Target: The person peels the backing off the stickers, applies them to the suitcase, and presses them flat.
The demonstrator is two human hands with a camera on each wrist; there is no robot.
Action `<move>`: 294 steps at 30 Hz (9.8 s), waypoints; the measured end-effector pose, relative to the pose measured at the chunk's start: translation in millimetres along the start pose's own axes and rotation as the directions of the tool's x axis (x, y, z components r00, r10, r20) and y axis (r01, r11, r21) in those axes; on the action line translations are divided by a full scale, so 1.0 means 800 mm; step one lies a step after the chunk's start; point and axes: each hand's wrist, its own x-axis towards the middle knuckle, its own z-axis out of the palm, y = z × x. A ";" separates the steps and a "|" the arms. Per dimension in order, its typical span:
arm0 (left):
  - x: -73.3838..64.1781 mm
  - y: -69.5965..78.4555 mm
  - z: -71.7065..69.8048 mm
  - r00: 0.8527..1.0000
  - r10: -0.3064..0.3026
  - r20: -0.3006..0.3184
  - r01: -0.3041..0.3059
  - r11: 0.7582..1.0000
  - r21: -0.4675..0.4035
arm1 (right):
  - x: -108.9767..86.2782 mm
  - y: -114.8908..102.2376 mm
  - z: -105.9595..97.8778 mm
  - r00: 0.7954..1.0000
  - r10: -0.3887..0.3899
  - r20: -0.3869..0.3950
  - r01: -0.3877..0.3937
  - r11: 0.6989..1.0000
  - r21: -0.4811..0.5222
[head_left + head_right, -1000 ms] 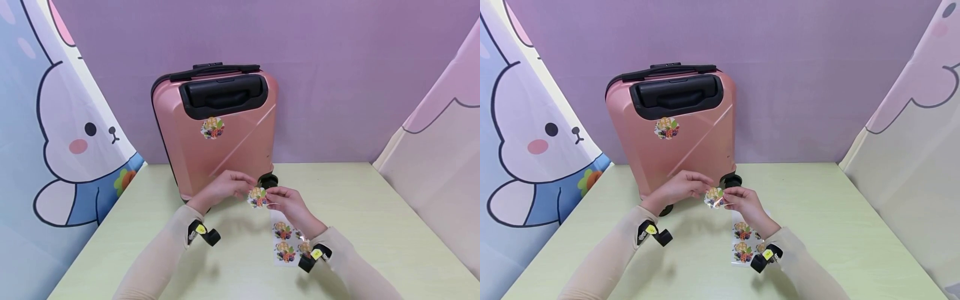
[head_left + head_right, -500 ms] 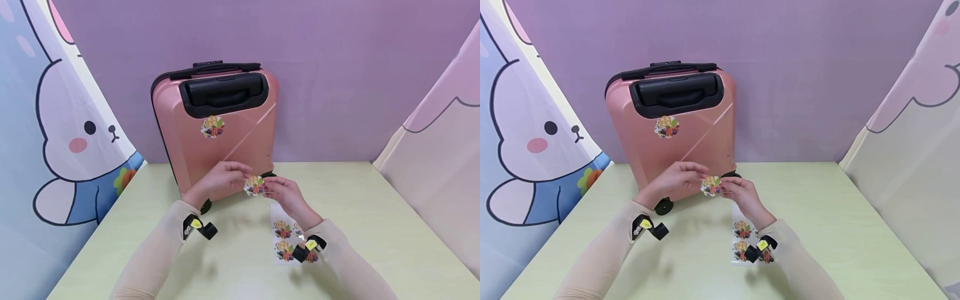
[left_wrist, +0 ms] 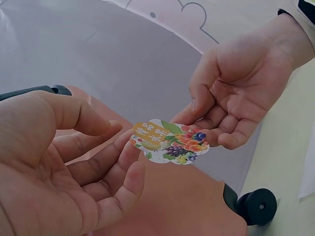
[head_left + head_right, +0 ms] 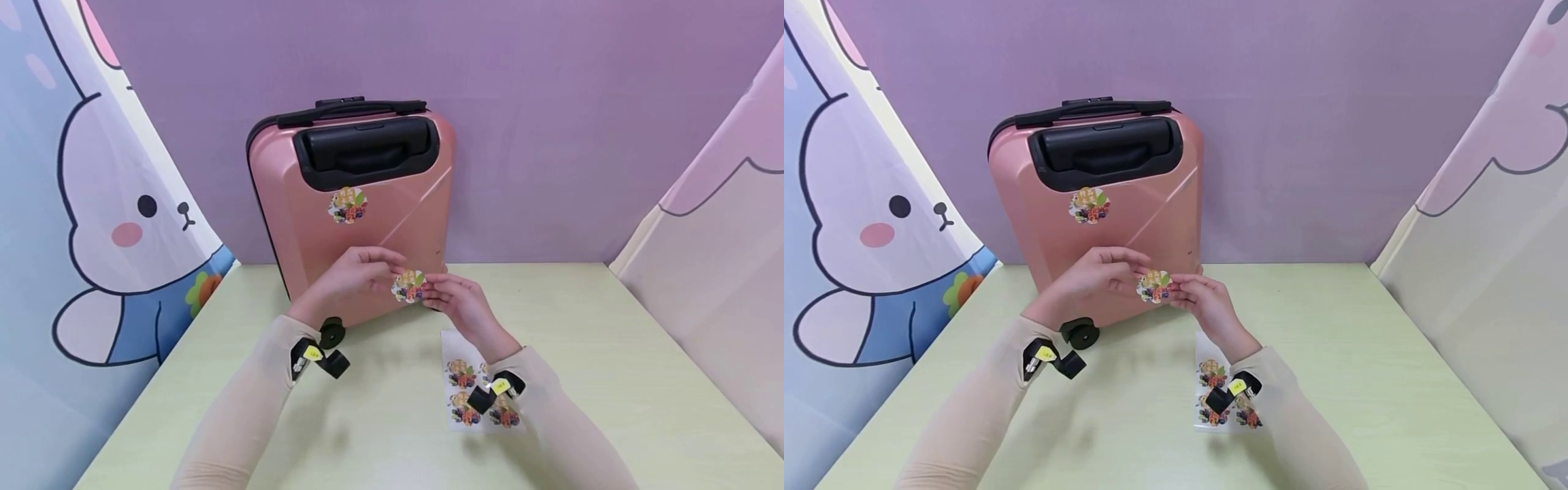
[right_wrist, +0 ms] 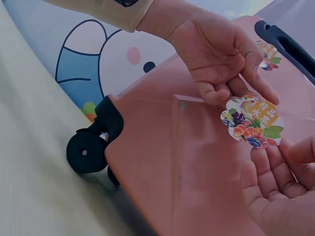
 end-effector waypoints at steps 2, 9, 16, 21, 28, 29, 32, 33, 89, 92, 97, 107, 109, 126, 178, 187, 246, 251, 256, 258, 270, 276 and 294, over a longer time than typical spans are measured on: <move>0.000 0.003 -0.001 1.000 0.014 -0.001 -0.014 1.000 0.015 | 0.002 -0.002 0.002 1.000 -0.001 -0.001 0.001 1.000 0.005; 0.002 0.017 -0.005 0.999 0.030 -0.017 -0.030 0.999 0.037 | 0.008 -0.010 0.004 1.000 -0.007 0.010 0.006 1.000 0.030; 0.000 0.032 -0.010 0.999 0.021 -0.041 -0.020 1.000 0.003 | 0.013 -0.018 0.012 0.999 -0.025 0.023 0.024 0.999 0.047; 0.000 0.038 -0.013 0.998 0.023 -0.054 -0.024 1.000 -0.011 | 0.015 -0.023 0.018 0.999 -0.038 0.029 0.036 0.998 0.055; -0.002 0.047 -0.015 0.998 0.023 -0.057 -0.024 1.000 -0.011 | 0.017 -0.031 0.022 0.998 -0.054 0.013 0.053 0.998 0.044; -0.002 0.049 -0.016 0.998 0.023 -0.058 -0.024 1.000 -0.005 | 0.018 -0.032 0.023 0.998 -0.056 0.008 0.056 0.998 0.043; -0.002 0.054 -0.017 0.998 0.026 -0.063 -0.026 1.000 -0.002 | 0.021 -0.035 0.024 0.997 -0.073 0.004 0.073 0.997 0.040; -0.001 0.056 -0.018 0.997 0.029 -0.065 -0.029 1.000 -0.004 | 0.022 -0.036 0.025 0.997 -0.080 0.006 0.080 0.996 0.042; -0.005 0.113 -0.037 0.958 0.266 -0.109 -0.243 0.952 0.184 | 0.073 -0.080 0.062 0.968 -0.243 0.067 0.231 0.961 0.149; -0.007 0.113 -0.036 0.960 0.256 -0.116 -0.232 0.954 0.189 | 0.074 -0.081 0.063 0.968 -0.245 0.062 0.235 0.963 0.132; -0.009 0.114 -0.034 0.956 0.267 -0.118 -0.236 0.946 0.222 | 0.076 -0.082 0.065 0.967 -0.248 0.054 0.244 0.967 0.079; -0.013 0.118 -0.034 0.953 0.272 -0.133 -0.226 0.932 0.284 | 0.078 -0.080 0.064 0.953 -0.290 0.084 0.295 0.954 -0.057; -0.013 0.119 -0.034 0.952 0.274 -0.135 -0.225 0.928 0.298 | 0.077 -0.080 0.065 0.953 -0.294 0.074 0.300 0.949 -0.092; -0.016 0.119 -0.036 0.946 0.293 -0.141 -0.244 0.927 0.286 | 0.073 -0.076 0.070 0.925 -0.369 0.096 0.380 0.875 -0.299; -0.024 0.104 -0.046 0.920 0.313 -0.233 -0.290 0.948 0.130 | 0.072 -0.061 0.082 0.855 -0.461 0.237 0.464 0.885 0.048; -0.026 0.102 -0.051 0.928 0.306 -0.214 -0.301 0.952 0.058 | 0.087 -0.053 0.078 0.907 -0.347 0.240 0.325 0.937 0.127; -0.024 0.081 -0.041 0.916 0.329 -0.228 -0.339 0.941 -0.003 | 0.097 -0.080 0.052 0.946 -0.304 0.108 0.294 0.950 0.103; -0.021 0.071 -0.036 0.919 0.328 -0.219 -0.336 0.942 0.002 | 0.093 -0.074 0.046 0.946 -0.296 0.129 0.289 0.954 0.075; -0.019 0.061 -0.028 0.923 0.323 -0.209 -0.337 0.941 -0.034 | 0.083 -0.061 0.036 0.948 -0.281 0.149 0.278 0.960 0.045; -0.020 0.057 -0.025 0.927 0.311 -0.211 -0.328 0.943 -0.054 | 0.079 -0.055 0.031 0.949 -0.271 0.158 0.270 0.962 0.033; -0.017 0.018 -0.004 0.938 0.319 -0.139 -0.331 0.941 -0.071 | 0.047 -0.028 -0.004 0.973 -0.189 0.129 0.205 0.971 -0.125; -0.016 -0.001 0.010 0.937 0.332 -0.107 -0.340 0.938 -0.070 | 0.037 -0.017 -0.020 0.979 -0.157 0.132 0.179 0.969 -0.169; -0.006 -0.054 0.048 0.980 0.187 -0.068 -0.193 0.977 -0.091 | -0.007 0.005 -0.067 0.994 -0.058 0.096 0.083 0.955 -0.286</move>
